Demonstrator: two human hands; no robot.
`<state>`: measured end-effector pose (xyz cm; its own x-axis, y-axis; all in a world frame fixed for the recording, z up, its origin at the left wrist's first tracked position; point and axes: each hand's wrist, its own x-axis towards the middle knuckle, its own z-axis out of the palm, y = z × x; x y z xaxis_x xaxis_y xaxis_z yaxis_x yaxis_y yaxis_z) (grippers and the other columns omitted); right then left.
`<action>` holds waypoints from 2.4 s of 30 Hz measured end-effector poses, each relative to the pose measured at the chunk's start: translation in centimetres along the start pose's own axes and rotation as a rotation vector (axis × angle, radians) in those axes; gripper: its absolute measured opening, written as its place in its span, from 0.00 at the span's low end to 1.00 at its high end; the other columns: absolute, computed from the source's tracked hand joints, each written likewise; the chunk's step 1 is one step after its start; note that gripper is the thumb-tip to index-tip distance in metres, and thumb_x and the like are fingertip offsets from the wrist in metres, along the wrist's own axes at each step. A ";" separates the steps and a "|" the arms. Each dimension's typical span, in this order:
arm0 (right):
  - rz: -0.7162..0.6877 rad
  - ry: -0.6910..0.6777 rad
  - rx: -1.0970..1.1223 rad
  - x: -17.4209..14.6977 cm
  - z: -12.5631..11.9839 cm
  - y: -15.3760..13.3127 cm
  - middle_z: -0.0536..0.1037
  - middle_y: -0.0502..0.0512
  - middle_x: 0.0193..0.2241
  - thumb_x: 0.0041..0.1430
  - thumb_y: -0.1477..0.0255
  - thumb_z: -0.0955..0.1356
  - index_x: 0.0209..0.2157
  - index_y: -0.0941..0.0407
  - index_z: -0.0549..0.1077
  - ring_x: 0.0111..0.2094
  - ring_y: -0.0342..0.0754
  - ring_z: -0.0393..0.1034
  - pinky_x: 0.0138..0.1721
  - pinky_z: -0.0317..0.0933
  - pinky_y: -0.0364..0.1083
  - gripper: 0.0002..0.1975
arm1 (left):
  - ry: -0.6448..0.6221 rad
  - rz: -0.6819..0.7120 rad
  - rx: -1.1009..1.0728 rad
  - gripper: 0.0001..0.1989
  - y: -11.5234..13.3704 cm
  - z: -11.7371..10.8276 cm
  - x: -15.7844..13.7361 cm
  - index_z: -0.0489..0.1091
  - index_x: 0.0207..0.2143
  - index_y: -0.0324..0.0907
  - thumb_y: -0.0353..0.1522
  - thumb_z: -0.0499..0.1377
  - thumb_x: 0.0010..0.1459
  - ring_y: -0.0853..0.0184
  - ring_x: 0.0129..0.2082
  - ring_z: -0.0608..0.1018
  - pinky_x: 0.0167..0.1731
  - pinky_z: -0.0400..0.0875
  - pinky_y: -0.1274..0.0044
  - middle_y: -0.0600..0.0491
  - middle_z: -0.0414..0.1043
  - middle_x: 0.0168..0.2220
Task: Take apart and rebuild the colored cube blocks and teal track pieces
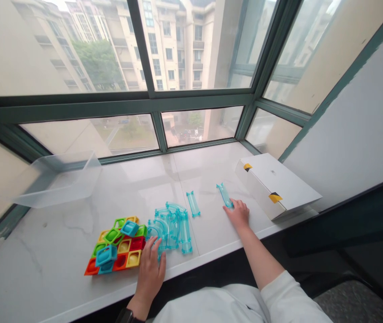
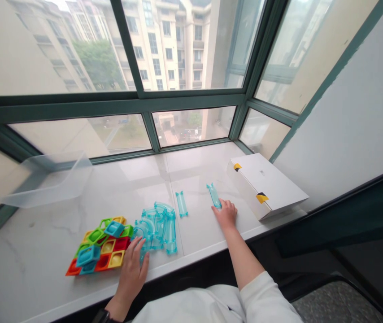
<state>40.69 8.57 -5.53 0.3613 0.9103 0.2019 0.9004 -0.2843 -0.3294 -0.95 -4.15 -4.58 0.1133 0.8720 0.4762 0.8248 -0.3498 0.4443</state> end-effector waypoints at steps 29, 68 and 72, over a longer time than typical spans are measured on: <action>-0.004 0.016 0.018 -0.2 0.0 -0.1 0.78 0.59 0.47 0.62 0.58 0.74 0.57 0.52 0.77 0.51 0.58 0.68 0.50 0.56 0.51 0.24 | -0.010 0.005 0.001 0.22 0.2 -0.3 0.1 0.61 0.66 0.46 0.33 0.54 0.71 0.50 0.68 0.67 0.65 0.66 0.52 0.41 0.65 0.65; -0.009 0.105 0.149 -0.3 0.2 0.0 0.78 0.60 0.47 0.60 0.57 0.72 0.53 0.53 0.76 0.50 0.59 0.70 0.51 0.60 0.54 0.23 | -0.002 0.012 0.007 0.22 0.1 -0.1 0.1 0.62 0.65 0.46 0.32 0.55 0.70 0.49 0.68 0.67 0.64 0.67 0.52 0.40 0.65 0.64; 0.009 0.259 0.364 -0.4 0.1 0.5 0.74 0.66 0.51 0.61 0.54 0.68 0.54 0.57 0.75 0.48 0.59 0.71 0.50 0.65 0.56 0.26 | -0.017 0.004 0.007 0.21 0.3 -0.1 0.0 0.63 0.64 0.46 0.31 0.55 0.70 0.49 0.68 0.67 0.65 0.67 0.51 0.41 0.65 0.65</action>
<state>41.00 8.03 -5.87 0.4597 0.7894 0.4068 0.7697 -0.1257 -0.6259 -0.74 -4.27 -4.31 0.1258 0.8763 0.4650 0.8281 -0.3508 0.4372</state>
